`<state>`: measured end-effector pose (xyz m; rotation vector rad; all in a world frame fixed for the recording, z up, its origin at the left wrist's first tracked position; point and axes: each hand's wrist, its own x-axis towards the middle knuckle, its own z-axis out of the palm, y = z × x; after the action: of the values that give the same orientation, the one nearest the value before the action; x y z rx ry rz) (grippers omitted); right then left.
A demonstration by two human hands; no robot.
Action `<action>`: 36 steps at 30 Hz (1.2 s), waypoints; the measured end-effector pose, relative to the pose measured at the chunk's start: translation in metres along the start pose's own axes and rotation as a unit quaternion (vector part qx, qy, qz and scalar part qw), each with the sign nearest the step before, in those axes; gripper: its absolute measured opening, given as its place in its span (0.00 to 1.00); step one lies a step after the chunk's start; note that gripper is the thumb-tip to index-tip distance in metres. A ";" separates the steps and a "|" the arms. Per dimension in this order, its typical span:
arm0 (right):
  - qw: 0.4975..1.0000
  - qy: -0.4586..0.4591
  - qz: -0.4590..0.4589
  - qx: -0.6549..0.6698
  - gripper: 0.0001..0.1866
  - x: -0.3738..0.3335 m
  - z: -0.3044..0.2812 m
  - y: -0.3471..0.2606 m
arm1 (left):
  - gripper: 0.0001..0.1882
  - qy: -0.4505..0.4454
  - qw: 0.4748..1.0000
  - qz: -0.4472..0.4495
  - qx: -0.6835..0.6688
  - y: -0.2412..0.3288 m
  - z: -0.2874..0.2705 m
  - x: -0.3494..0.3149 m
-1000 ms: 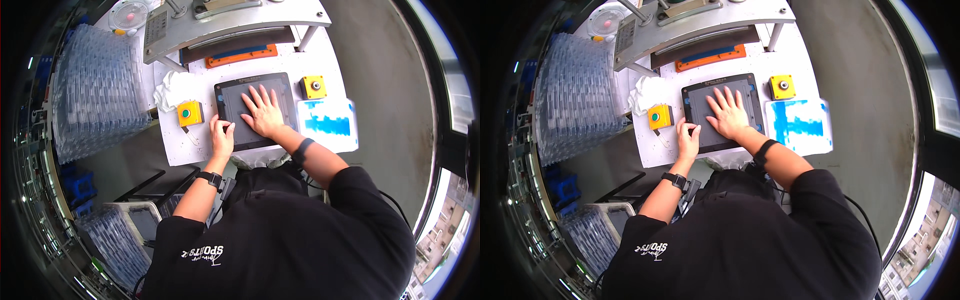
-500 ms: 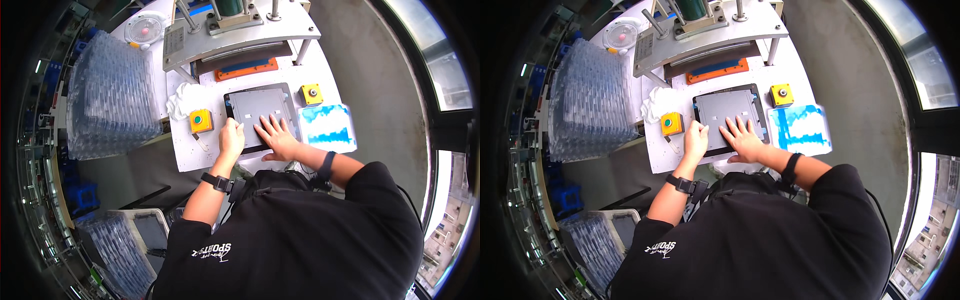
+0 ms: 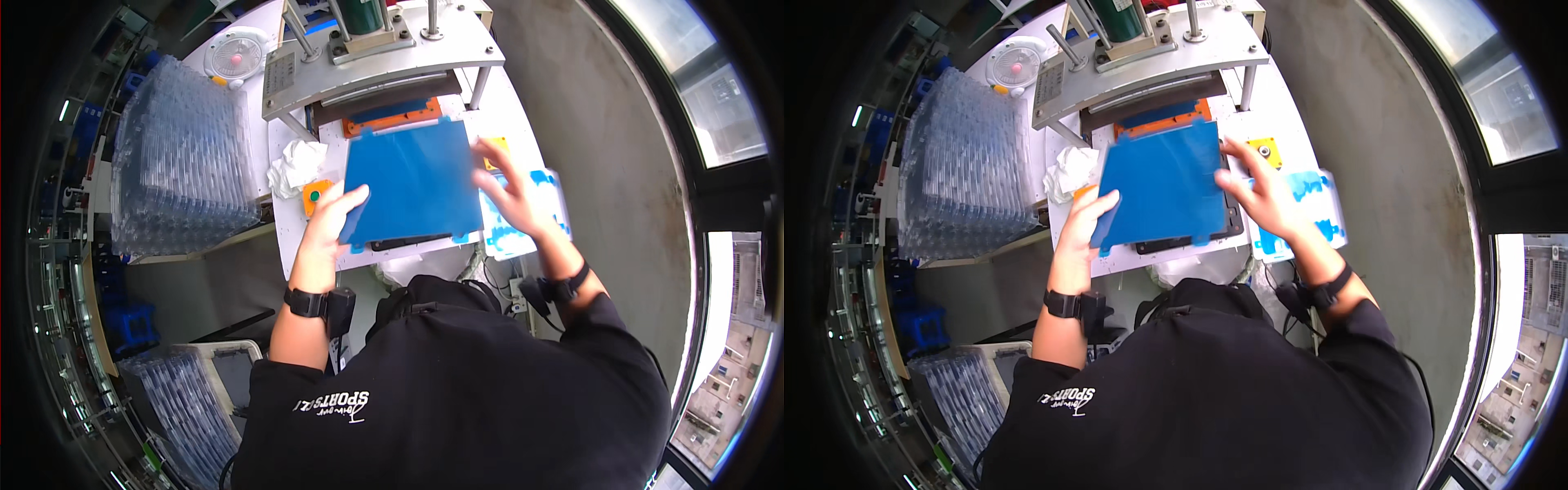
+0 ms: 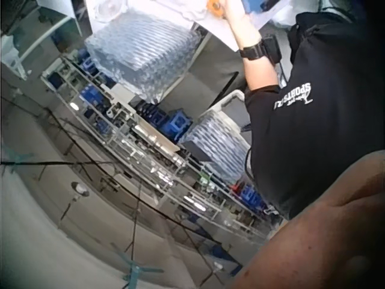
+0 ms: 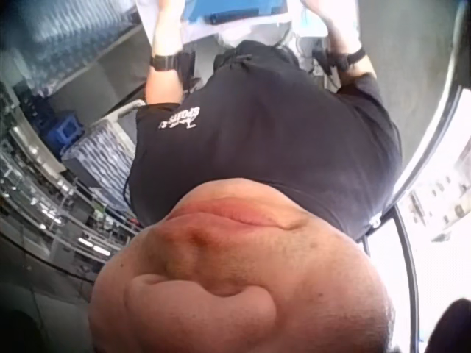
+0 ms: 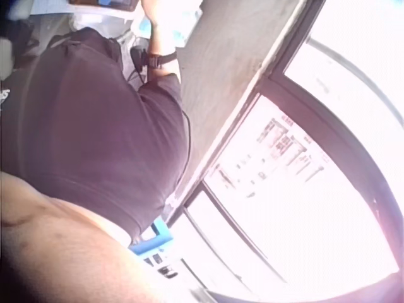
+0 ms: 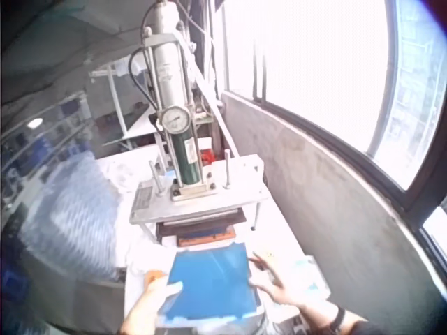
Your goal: Applying protective or adhesive film to plastic panels and processing them through a press machine.
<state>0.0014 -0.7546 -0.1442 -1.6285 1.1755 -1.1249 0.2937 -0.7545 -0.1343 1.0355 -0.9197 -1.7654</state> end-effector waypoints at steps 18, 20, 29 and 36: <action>0.929 0.324 0.163 0.079 0.19 -0.088 -0.121 -0.004 | 0.17 0.282 0.868 -0.121 -0.390 -0.118 -0.057 0.286; 0.901 0.384 0.178 0.097 0.15 -0.113 -0.134 -0.010 | 0.19 0.323 0.860 -0.124 -0.375 -0.129 -0.058 0.307; 0.882 0.415 0.195 0.103 0.11 -0.128 -0.147 0.001 | 0.11 0.379 0.837 -0.111 -0.379 -0.130 -0.035 0.324; 0.955 0.124 0.034 -0.266 0.17 -0.030 -0.122 -0.014 | 0.10 0.344 0.887 -0.092 -0.293 -0.129 -0.055 0.254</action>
<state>-0.1173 -0.7362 -0.1041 -1.8544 1.8036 -1.0449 0.2329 -0.9527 -0.3377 1.2215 0.1586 -1.4886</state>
